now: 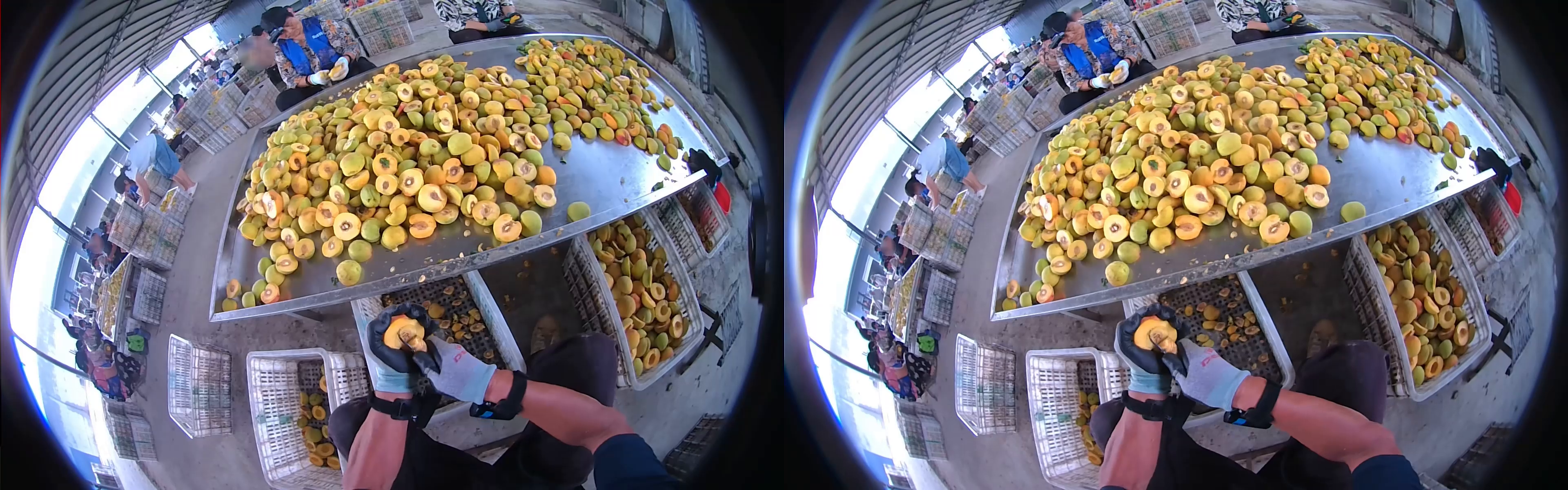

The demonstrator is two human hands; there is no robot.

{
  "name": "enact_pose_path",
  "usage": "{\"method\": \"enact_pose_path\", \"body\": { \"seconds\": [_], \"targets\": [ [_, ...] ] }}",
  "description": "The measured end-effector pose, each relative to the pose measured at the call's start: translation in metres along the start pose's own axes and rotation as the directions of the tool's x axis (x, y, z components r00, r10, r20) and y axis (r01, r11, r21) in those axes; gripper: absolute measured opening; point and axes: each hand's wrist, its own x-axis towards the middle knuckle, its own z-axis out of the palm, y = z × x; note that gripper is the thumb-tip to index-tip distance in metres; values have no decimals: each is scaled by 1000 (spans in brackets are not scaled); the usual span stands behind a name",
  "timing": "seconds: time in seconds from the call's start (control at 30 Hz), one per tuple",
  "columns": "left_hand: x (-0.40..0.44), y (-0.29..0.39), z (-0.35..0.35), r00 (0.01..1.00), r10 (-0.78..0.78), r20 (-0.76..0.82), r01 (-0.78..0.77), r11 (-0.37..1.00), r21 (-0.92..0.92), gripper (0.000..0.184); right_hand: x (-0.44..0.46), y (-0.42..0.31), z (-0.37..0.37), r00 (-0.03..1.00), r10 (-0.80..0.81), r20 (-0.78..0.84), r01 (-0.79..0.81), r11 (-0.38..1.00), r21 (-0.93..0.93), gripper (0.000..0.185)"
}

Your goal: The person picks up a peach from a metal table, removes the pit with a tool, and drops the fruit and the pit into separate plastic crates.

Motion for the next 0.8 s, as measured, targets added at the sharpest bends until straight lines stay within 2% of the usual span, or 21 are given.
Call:
{"method": "enact_pose_path", "body": {
  "seconds": [0.03, 0.07, 0.17, 0.2, 0.23, 0.27, 0.33, 0.37, 0.43, 0.57, 0.63, 0.7, 0.77, 0.8],
  "targets": [
    [1, 2, -1, 999, -49, 22, 49, 999, 11, 38, -1, -3, -2, 997, 71, 42, -68, 995, -67, 21],
    [1, 2, -2, 994, -99, 39, 98, 995, 23, 37, -2, 2, -1, 996, 75, 41, -73, 995, -66, 21],
    [2, -4, -10, 994, -101, -28, 104, 987, 124, 34, -1, 15, 1, 993, 95, 65, -88, 991, -103, 29],
    [4, -7, -15, 995, -101, -28, 103, 987, 123, 34, 1, 15, -2, 983, 146, 107, -147, 989, -5, 30],
    [5, -8, -17, 997, 65, 34, -72, 935, 347, 33, 4, 13, -5, 969, 193, 154, -208, 974, 92, 31],
    [5, -9, -18, 969, 210, 130, -247, 806, 538, 32, 5, 9, -10, 969, 193, 155, -208, 974, 90, 31],
    [-6, 0, -8, 970, 185, 160, -240, 838, 491, 31, 4, -5, -22, 879, 342, 333, -432, 867, 248, 33],
    [-8, 4, -1, 968, 158, 193, -229, 868, 441, 31, 4, -10, -27, 882, 340, 325, -428, 868, 252, 33],
    [-5, -1, -14, 973, 143, 180, -208, 882, 423, 30, 0, -17, -28, 858, 332, 392, -482, 782, 395, 33],
    [-9, -1, -12, 977, 178, 119, -211, 895, 393, 27, -4, -12, -17, 893, 284, 349, -421, 801, 426, 32],
    [-10, 1, -8, 971, 211, 116, -240, 885, 398, 24, -6, 0, -5, 988, 119, 101, -134, 978, 162, 30],
    [-10, 2, -10, 977, 190, 94, -209, 801, 560, 24, -3, 11, 2, 984, 133, 121, -155, 969, 192, 30],
    [-8, 4, -5, 970, 216, 115, -242, 780, 577, 25, -2, 7, -2, 977, 149, 151, -180, 958, 225, 29],
    [-7, 5, -3, 959, 242, 144, -280, 759, 588, 26, -3, -5, -13, 915, 256, 313, -368, 847, 383, 29]
  ]
}}
